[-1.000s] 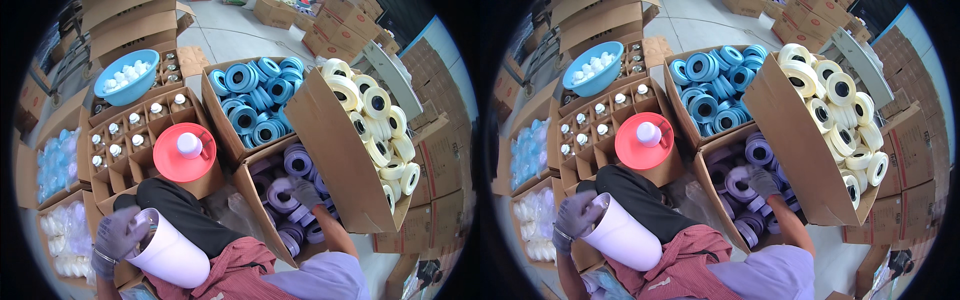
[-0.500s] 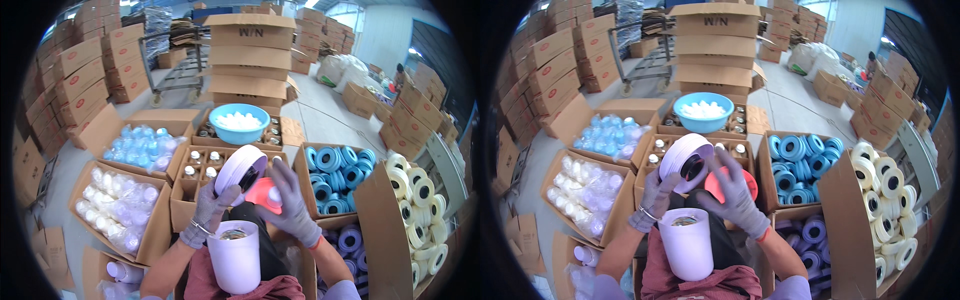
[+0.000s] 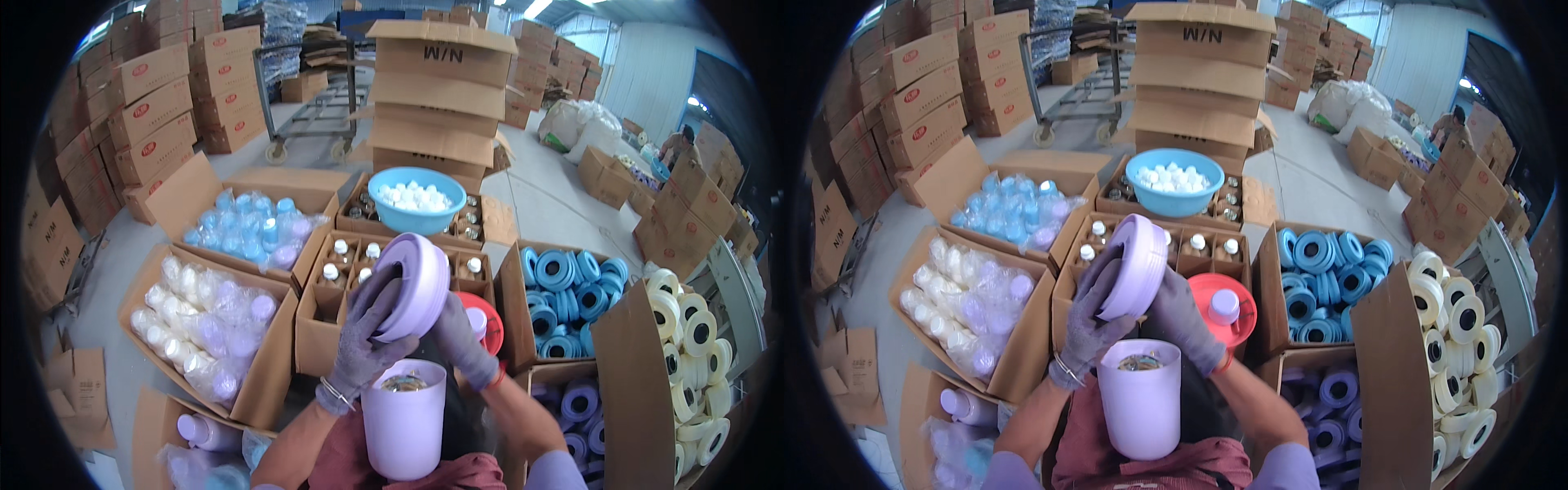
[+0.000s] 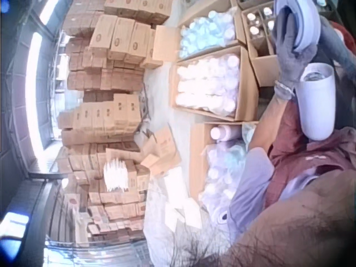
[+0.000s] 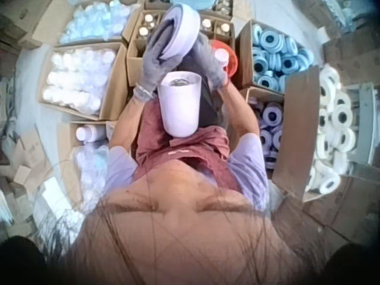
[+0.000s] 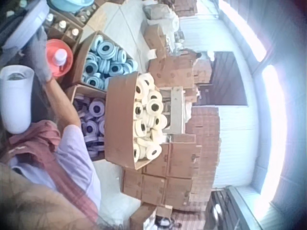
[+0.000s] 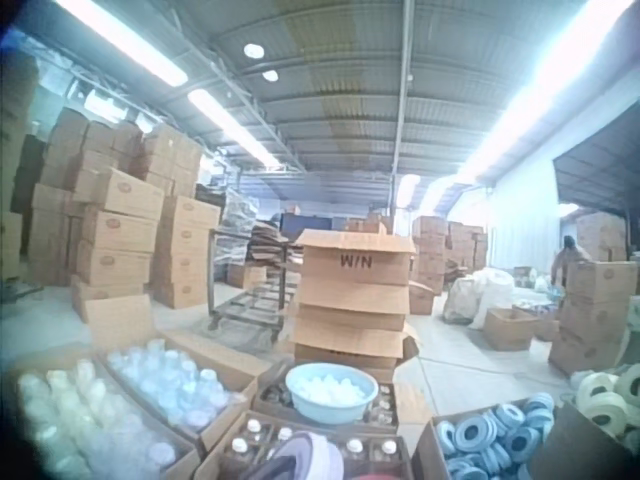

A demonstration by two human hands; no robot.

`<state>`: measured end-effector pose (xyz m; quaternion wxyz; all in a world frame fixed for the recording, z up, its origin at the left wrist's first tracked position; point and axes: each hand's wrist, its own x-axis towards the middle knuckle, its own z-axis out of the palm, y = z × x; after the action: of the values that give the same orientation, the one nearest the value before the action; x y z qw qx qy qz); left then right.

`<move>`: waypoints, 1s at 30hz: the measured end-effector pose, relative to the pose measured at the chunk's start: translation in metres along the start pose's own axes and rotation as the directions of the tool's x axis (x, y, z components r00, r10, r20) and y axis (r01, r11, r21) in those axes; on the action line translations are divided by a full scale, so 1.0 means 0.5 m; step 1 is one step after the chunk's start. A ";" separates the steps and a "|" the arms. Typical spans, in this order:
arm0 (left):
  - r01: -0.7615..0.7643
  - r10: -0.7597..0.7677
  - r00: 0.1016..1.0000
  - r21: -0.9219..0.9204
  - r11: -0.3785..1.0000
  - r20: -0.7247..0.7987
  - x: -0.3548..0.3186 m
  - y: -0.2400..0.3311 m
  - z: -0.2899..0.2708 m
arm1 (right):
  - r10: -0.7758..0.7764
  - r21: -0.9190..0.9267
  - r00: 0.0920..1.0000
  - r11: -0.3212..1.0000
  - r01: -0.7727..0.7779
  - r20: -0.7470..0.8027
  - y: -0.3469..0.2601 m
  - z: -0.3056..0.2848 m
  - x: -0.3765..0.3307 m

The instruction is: The person assembles thermos flasks by inserting inner metal liners into plastic bodies, adding gaskets and caps, and wrapping each unit in plastic. The person handles blue, purple, and white flask bodies, gaskets, and caps from nearby boxes.

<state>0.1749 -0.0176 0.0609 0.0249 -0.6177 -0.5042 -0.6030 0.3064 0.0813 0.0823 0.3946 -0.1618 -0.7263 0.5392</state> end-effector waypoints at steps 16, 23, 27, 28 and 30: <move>0.443 -0.146 0.706 -0.271 0.855 0.693 -0.083 -0.081 -0.089 | 0.324 0.072 0.933 0.938 -0.339 0.157 0.061 -0.018 -0.124; -0.012 -0.124 0.816 0.230 0.973 0.565 -0.138 0.019 -0.097 | 0.124 0.321 0.902 0.907 -0.272 0.415 0.171 0.005 -0.125; 0.075 -0.223 0.865 0.324 0.943 0.450 -0.117 0.081 -0.062 | 0.152 0.432 0.873 0.822 -0.372 0.464 0.219 -0.008 -0.124; 0.165 -0.233 0.880 0.193 0.967 0.414 -0.136 0.050 -0.067 | 0.201 0.425 0.872 0.810 -0.405 0.447 0.197 -0.004 -0.129; 0.295 -0.250 0.913 -0.099 0.950 0.322 -0.178 -0.025 -0.079 | 0.222 0.151 0.935 0.951 -0.271 0.277 0.084 0.006 -0.157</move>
<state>0.1593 -0.0894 -0.0044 -0.1829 -0.6271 -0.5379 -0.5328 0.3462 0.0426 0.0124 0.2397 -0.1430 -0.6911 0.6667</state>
